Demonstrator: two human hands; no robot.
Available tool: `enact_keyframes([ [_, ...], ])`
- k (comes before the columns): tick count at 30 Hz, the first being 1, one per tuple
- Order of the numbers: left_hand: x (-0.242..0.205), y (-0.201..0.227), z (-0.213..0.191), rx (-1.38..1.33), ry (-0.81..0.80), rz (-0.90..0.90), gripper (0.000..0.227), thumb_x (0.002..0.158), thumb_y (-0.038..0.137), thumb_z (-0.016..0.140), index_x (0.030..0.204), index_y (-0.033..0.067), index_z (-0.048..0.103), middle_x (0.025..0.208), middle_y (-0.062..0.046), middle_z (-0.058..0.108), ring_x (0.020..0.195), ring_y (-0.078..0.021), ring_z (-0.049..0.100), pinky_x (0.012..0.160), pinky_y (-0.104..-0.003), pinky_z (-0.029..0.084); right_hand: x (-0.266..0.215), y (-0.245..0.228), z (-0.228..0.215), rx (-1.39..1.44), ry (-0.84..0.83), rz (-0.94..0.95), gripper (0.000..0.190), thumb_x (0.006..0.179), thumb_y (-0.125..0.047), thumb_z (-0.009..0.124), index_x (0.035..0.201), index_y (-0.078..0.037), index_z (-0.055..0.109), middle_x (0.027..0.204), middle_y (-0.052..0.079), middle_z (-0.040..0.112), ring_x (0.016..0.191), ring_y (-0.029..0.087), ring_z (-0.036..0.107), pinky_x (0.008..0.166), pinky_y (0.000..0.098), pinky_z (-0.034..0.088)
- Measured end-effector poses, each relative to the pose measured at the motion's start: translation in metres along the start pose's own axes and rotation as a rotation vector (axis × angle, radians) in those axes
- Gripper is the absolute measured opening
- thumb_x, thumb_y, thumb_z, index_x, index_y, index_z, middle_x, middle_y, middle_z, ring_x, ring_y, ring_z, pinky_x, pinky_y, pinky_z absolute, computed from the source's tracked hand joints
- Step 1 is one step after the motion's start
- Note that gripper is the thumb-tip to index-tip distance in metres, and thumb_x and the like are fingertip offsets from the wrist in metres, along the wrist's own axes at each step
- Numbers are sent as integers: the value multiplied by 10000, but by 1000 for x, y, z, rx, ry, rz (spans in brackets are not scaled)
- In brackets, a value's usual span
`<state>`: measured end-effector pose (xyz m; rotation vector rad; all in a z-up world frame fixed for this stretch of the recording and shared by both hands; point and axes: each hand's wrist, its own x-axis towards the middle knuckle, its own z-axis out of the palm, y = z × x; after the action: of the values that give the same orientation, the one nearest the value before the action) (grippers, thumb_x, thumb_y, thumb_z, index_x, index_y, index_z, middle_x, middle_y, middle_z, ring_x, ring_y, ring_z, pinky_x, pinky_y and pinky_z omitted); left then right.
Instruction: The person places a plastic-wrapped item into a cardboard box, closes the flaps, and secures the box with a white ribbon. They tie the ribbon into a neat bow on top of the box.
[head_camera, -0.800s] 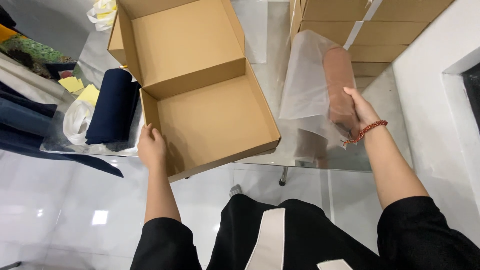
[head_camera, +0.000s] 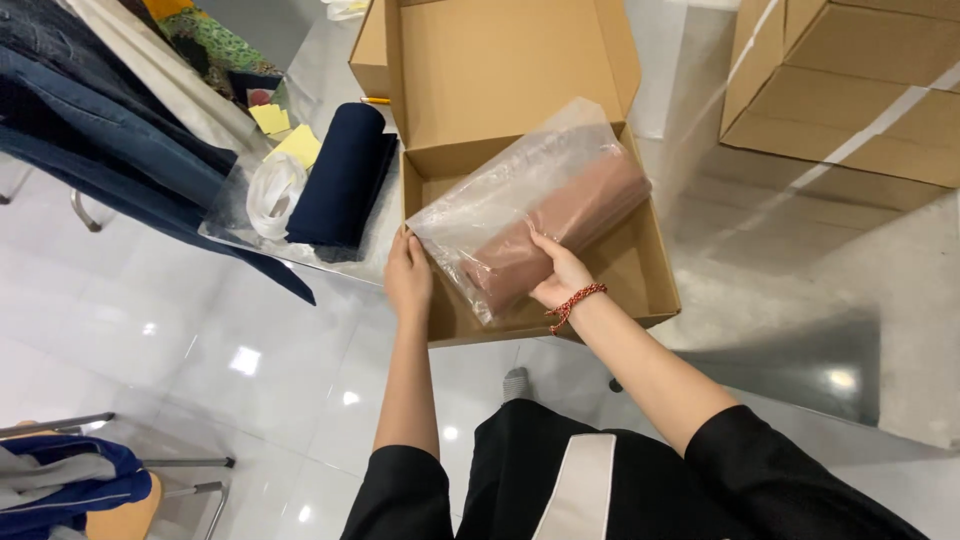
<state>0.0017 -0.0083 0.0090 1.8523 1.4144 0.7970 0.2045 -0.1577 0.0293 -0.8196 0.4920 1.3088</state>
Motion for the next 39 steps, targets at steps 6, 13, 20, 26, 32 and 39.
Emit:
enact_keyframes([
  [6,-8,19,-6,3,-18,-6,391,1109,196,510,1437,54,667,1574,-177,574,1421,-387,561,1161,-495,466,16,34,21,124,217,-167,1052,788,6,953,1604,-157,310,1524,180,533,1312,435,629,1033,757,498],
  [13,-14,30,-11,85,-49,-39,442,1100,228,543,1495,40,607,1606,-168,526,1435,-381,551,1156,-486,484,18,54,38,132,283,-119,1011,797,-85,964,1595,-156,348,1564,169,500,1391,386,579,1121,717,438],
  [20,-10,38,-8,57,-93,-97,481,1095,266,543,1531,65,564,1646,-119,474,1484,-325,507,1172,-441,487,-32,64,78,142,495,-263,1154,834,-164,931,1671,-149,137,1746,211,195,1597,459,242,1251,726,171],
  [26,2,45,-7,27,-129,-118,480,1108,286,519,1530,60,553,1650,-101,463,1508,-298,481,1187,-426,476,30,60,28,189,412,-148,1107,936,-293,830,1696,-119,44,1781,177,29,1637,381,127,1323,574,142],
  [32,16,47,-3,-39,-162,-101,484,1102,285,537,1531,60,550,1639,-122,461,1510,-331,470,1200,-473,463,2,22,10,61,125,73,964,1008,-167,660,1693,-8,-1,1767,249,-36,1646,394,91,1327,525,202],
  [39,28,52,-7,-11,-214,-110,496,1107,311,505,1546,82,528,1657,-102,435,1514,-328,466,1192,-513,461,-66,-87,43,-511,-50,-86,312,1076,-237,520,1332,-117,652,1350,107,706,1328,276,650,1182,496,472],
])
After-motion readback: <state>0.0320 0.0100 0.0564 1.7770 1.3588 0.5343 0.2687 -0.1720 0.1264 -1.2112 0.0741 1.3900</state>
